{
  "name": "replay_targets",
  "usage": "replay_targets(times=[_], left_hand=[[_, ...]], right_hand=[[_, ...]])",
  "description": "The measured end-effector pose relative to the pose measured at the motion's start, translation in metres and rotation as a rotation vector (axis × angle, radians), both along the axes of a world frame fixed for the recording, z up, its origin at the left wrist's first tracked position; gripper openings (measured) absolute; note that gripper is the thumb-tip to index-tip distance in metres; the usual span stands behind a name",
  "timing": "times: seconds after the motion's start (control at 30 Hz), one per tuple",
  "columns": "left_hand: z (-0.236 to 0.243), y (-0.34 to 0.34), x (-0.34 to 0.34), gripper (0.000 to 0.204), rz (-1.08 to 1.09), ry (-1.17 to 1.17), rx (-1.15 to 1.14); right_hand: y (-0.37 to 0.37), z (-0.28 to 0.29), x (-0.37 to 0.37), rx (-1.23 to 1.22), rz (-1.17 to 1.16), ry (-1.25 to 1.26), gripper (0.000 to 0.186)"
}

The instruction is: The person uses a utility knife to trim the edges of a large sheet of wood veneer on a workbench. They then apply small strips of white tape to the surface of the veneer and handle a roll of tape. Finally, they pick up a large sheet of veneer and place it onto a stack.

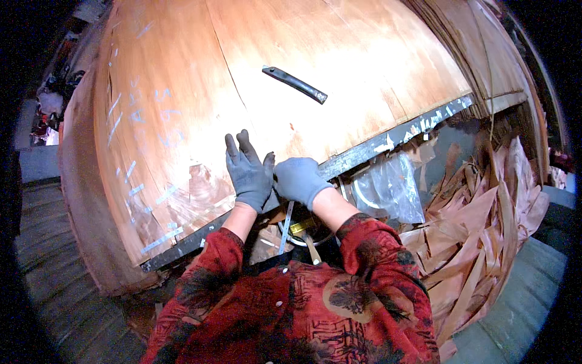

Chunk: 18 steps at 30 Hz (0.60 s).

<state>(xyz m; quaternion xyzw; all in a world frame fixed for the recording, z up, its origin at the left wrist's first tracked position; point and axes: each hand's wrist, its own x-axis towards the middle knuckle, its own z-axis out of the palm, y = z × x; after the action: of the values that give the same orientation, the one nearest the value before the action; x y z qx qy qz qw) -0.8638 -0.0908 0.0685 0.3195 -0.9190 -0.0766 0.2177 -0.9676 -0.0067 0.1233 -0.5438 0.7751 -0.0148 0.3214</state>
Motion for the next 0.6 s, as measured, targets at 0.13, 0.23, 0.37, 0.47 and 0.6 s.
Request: replay_targets(times=[0.13,0.23,0.37,0.47,0.6], left_hand=[[-0.003,0.000,0.000,0.088,-0.019,-0.122,-0.038],[0.000,0.000,-0.003,0.083,-0.005,-0.161,-0.039],[0.003,-0.002,-0.005,0.072,0.011,-0.073,-0.007],[0.002,-0.004,-0.002,0.068,0.057,-0.079,0.066],[0.000,-0.003,0.000,0.066,0.022,0.006,0.043]], right_hand=[[0.031,-0.004,0.012,-0.104,0.154,-0.191,0.022],[0.059,0.000,0.030,-0.336,-0.039,-0.339,0.021],[0.088,0.003,-0.012,-0.461,-0.371,-0.508,0.022],[0.103,0.005,-0.056,-0.458,-0.632,-0.504,0.030],[0.151,0.025,-0.112,-0.745,-0.982,-0.357,0.022]])
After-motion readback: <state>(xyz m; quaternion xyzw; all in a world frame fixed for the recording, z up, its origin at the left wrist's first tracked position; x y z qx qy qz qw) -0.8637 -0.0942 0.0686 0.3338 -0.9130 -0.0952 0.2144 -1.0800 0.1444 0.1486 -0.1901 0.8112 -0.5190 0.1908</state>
